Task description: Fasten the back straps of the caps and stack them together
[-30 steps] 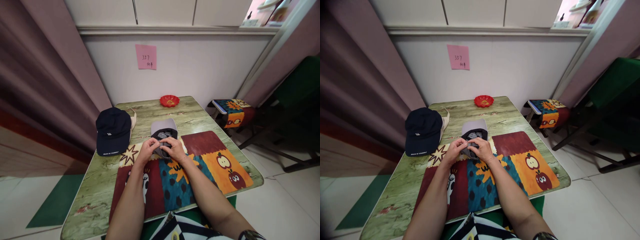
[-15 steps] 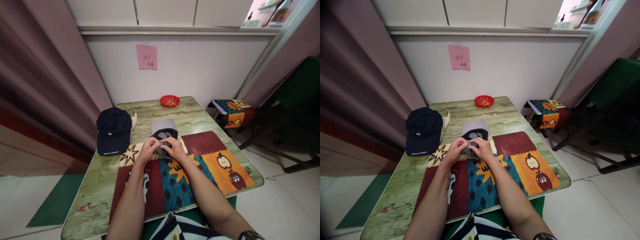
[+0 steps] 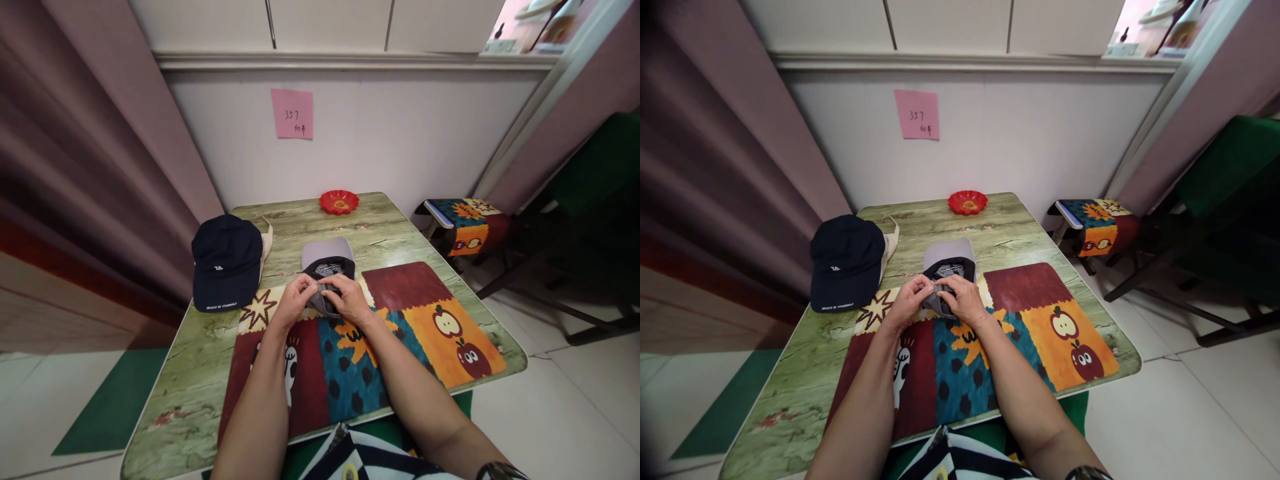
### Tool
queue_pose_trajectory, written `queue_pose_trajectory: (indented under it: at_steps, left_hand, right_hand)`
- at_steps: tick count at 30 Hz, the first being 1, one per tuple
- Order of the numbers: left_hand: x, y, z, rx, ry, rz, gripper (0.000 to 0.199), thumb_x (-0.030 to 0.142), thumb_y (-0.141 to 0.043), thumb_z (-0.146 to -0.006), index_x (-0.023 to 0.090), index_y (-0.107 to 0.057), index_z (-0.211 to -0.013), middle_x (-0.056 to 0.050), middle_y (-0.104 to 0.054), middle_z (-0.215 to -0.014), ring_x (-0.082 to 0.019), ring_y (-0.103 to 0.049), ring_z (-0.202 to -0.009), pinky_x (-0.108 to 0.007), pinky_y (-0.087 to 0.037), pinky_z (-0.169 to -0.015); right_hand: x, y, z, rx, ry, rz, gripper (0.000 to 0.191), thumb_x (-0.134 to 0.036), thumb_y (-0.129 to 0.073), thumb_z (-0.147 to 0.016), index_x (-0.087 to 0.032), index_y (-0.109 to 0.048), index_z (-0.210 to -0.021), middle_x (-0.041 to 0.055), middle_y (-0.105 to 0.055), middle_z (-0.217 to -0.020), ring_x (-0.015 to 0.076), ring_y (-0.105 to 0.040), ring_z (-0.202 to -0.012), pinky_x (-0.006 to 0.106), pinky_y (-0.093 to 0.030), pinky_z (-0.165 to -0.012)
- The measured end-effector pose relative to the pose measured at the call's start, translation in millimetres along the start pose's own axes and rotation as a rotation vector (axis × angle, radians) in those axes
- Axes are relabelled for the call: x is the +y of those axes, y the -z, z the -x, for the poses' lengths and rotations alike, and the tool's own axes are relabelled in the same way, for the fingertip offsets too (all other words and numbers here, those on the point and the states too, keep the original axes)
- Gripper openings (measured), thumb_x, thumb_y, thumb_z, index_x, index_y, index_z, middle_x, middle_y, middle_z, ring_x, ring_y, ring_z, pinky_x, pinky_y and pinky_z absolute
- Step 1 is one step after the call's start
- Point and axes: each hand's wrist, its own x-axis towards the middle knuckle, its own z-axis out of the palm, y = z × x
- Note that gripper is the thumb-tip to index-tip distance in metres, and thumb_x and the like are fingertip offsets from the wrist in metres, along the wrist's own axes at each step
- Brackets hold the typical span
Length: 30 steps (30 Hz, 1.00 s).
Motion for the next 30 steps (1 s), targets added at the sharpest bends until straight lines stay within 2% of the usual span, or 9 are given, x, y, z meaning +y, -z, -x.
queue_pose_trajectory:
  at_steps: [6,12,14,16,18,22,25,30]
  left_hand:
    - [1.8,0.2,0.1,0.003,0.005,-0.012,0.025,0.04,-0.07,-0.075,0.018,-0.057,-0.075,0.003,-0.054,-0.068,-0.012,-0.048,-0.062,-0.023,-0.036,-0.059]
    - [0.9,-0.6,0.6,0.033,0.011,-0.004,0.026,0.04,-0.072,-0.073,0.018,-0.058,-0.074,0.003,-0.054,-0.067,-0.011,-0.048,-0.061,-0.022,-0.037,-0.058]
    - [-0.6,-0.7,-0.3,0.064,0.019,0.031,0.028,0.041,-0.074,-0.072,0.018,-0.058,-0.074,0.003,-0.056,-0.067,-0.011,-0.049,-0.06,-0.022,-0.038,-0.058]
    - [-2.6,0.1,-2.1,0.119,0.026,0.099,0.029,0.041,-0.076,-0.071,0.018,-0.058,-0.074,0.003,-0.058,-0.068,-0.011,-0.051,-0.06,-0.022,-0.039,-0.059]
    - [-4.7,2.2,-4.4,0.209,0.025,0.2,0.031,0.04,-0.077,-0.07,0.018,-0.057,-0.075,0.003,-0.06,-0.067,-0.011,-0.052,-0.058,-0.022,-0.04,-0.059]
    - [-7.5,8.9,-7.3,0.35,-0.016,0.33,0.035,0.036,-0.08,-0.066,0.02,-0.056,-0.086,0.005,-0.062,-0.067,-0.01,-0.055,-0.059,-0.021,-0.042,-0.061]
    - [-7.3,12.0,-6.5,0.309,-0.02,0.324,0.038,0.034,-0.08,-0.067,0.021,-0.058,-0.096,0.003,-0.066,-0.074,-0.011,-0.058,-0.064,-0.022,-0.043,-0.064]
    - [-1.2,7.4,-2.4,0.145,-0.007,0.093,0.029,0.043,-0.068,-0.08,0.017,-0.07,-0.091,-0.002,-0.068,-0.082,-0.014,-0.06,-0.072,-0.024,-0.044,-0.069]
  right_hand:
    - [3.0,-1.1,1.0,0.019,-0.019,0.002,0.017,-0.029,-0.066,-0.088,-0.024,-0.071,-0.103,0.0055,-0.072,-0.098,0.021,-0.068,-0.091,0.032,-0.052,-0.083]
    - [3.3,-3.6,1.9,0.025,-0.015,-0.007,0.018,-0.028,-0.064,-0.09,-0.024,-0.071,-0.106,0.0061,-0.072,-0.098,0.021,-0.067,-0.092,0.033,-0.052,-0.084]
    - [4.1,-2.2,2.1,0.031,-0.025,-0.044,0.03,-0.03,-0.066,-0.088,-0.025,-0.068,-0.117,0.006,-0.072,-0.103,0.021,-0.068,-0.095,0.034,-0.052,-0.089]
    - [6.0,0.9,2.2,0.069,-0.068,-0.073,0.05,-0.034,-0.072,-0.083,-0.026,-0.06,-0.131,0.0057,-0.072,-0.107,0.0216,-0.068,-0.098,0.035,-0.052,-0.092]
    - [8.5,4.4,2.1,0.119,-0.109,-0.056,0.057,-0.037,-0.078,-0.077,-0.026,-0.06,-0.131,0.0054,-0.073,-0.109,0.023,-0.068,-0.099,0.036,-0.051,-0.092]
    - [13.3,8.1,1.6,0.127,-0.109,0.043,0.023,-0.033,-0.071,-0.083,-0.026,-0.073,-0.105,0.0048,-0.075,-0.102,0.0235,-0.068,-0.095,0.037,-0.05,-0.089]
    - [15.5,8.5,1.0,0.147,-0.124,0.019,0.018,-0.028,-0.061,-0.09,-0.025,-0.073,-0.103,0.0053,-0.075,-0.099,0.0222,-0.068,-0.093,0.035,-0.051,-0.087]
    - [14.1,11.5,0.2,0.182,-0.135,-0.092,0.027,-0.028,-0.047,-0.097,-0.024,-0.073,-0.105,0.0055,-0.074,-0.104,0.0203,-0.068,-0.098,0.032,-0.05,-0.088]
